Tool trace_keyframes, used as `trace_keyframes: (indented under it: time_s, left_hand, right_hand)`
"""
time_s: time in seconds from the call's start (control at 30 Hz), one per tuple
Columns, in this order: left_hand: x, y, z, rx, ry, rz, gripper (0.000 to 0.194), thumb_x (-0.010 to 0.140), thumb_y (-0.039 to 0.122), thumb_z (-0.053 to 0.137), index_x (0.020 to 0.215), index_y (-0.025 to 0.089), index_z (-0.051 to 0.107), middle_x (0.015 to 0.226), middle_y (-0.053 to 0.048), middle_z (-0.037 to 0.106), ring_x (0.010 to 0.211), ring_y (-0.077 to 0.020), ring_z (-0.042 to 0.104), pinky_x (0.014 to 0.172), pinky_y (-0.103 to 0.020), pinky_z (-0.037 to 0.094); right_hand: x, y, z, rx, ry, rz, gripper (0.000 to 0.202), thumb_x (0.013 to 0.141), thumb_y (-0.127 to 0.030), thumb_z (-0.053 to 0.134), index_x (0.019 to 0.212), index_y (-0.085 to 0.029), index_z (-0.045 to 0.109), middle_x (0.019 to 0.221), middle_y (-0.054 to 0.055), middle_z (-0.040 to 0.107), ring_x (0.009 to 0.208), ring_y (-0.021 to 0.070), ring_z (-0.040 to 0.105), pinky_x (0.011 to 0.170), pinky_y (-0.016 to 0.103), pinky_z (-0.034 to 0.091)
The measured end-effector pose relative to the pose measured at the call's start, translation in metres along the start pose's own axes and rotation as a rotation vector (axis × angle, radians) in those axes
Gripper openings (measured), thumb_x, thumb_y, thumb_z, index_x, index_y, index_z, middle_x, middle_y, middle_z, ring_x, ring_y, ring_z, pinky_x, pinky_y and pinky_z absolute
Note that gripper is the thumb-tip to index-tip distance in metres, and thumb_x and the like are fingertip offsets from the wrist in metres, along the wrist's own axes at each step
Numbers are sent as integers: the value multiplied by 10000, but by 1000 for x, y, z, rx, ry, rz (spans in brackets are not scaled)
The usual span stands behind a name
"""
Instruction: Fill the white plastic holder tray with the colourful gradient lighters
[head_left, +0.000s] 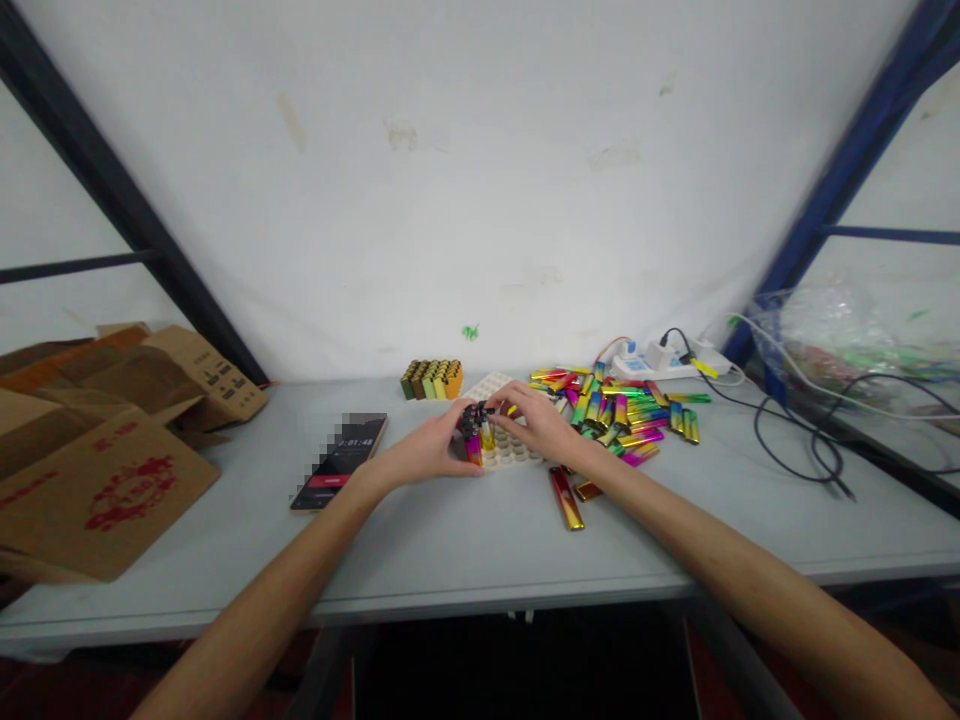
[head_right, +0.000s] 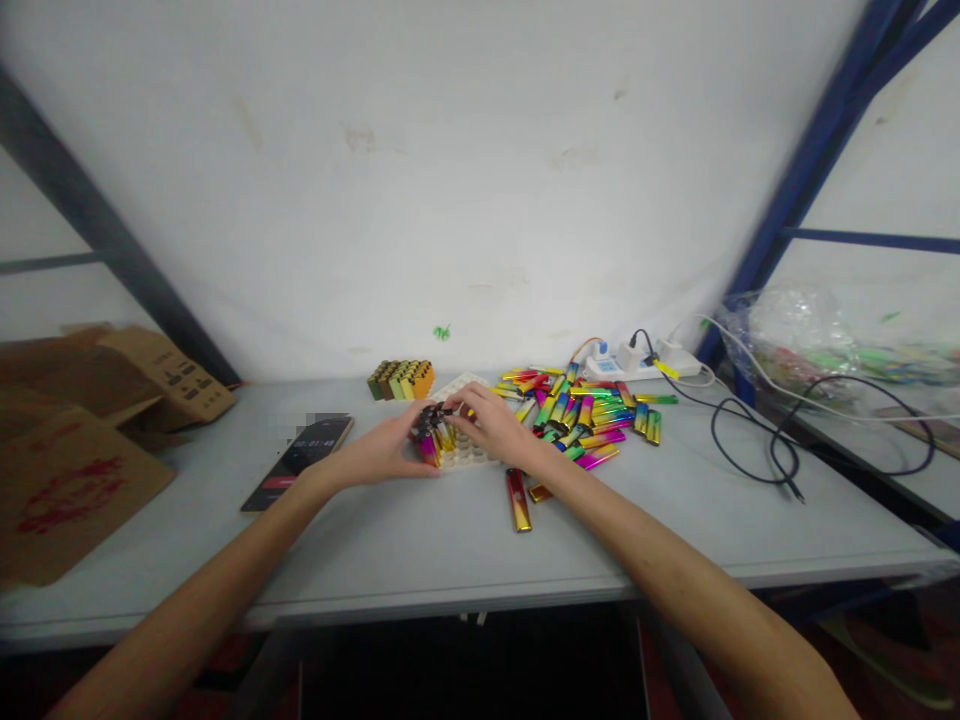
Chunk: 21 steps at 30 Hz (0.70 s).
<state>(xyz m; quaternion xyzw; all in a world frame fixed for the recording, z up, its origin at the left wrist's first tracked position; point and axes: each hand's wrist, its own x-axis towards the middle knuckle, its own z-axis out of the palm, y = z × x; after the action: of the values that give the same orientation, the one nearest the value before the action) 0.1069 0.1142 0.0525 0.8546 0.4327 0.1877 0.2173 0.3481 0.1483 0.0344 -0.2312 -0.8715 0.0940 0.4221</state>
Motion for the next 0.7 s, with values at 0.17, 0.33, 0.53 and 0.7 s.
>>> trace_keyframes:
  time_s: [0.17, 0.33, 0.53, 0.7]
  left_hand:
    - [0, 2, -1, -29, -2, 2, 908, 730, 490, 841, 1460, 213, 378, 1436, -134, 589, 1268, -346, 618, 1068, -451, 488]
    - [0, 1, 0, -49, 4, 5, 885, 724, 472, 847, 1444, 218, 399, 1390, -116, 623, 1246, -342, 633, 1052, -445, 504]
    - [1, 2, 0, -44, -4, -3, 947, 709, 456, 866, 1479, 206, 375, 1420, -149, 608, 1270, -355, 614, 1078, -476, 493]
    - [1, 2, 0, -45, 6, 18, 929, 705, 449, 872, 1466, 211, 394, 1430, -143, 603, 1294, -351, 595, 1097, -471, 478]
  right_hand:
    - [0, 0, 3, 136, 9, 169, 123, 964, -267, 680, 1054, -185, 695, 1042, 72, 725, 922, 190, 672, 831, 309, 525]
    - [2, -1, 4, 305, 72, 339, 204, 927, -362, 713, 1030, -187, 725, 798, 11, 705, 659, 144, 611, 626, 262, 484]
    - [6, -2, -5, 579, 212, 435, 341, 884, -485, 743, 1057, -197, 686, 702, -15, 665, 598, 144, 622, 577, 270, 515]
    - [4, -2, -4, 770, 183, 427, 387, 882, -539, 730, 1062, -220, 604, 734, -10, 693, 658, 164, 682, 634, 301, 584]
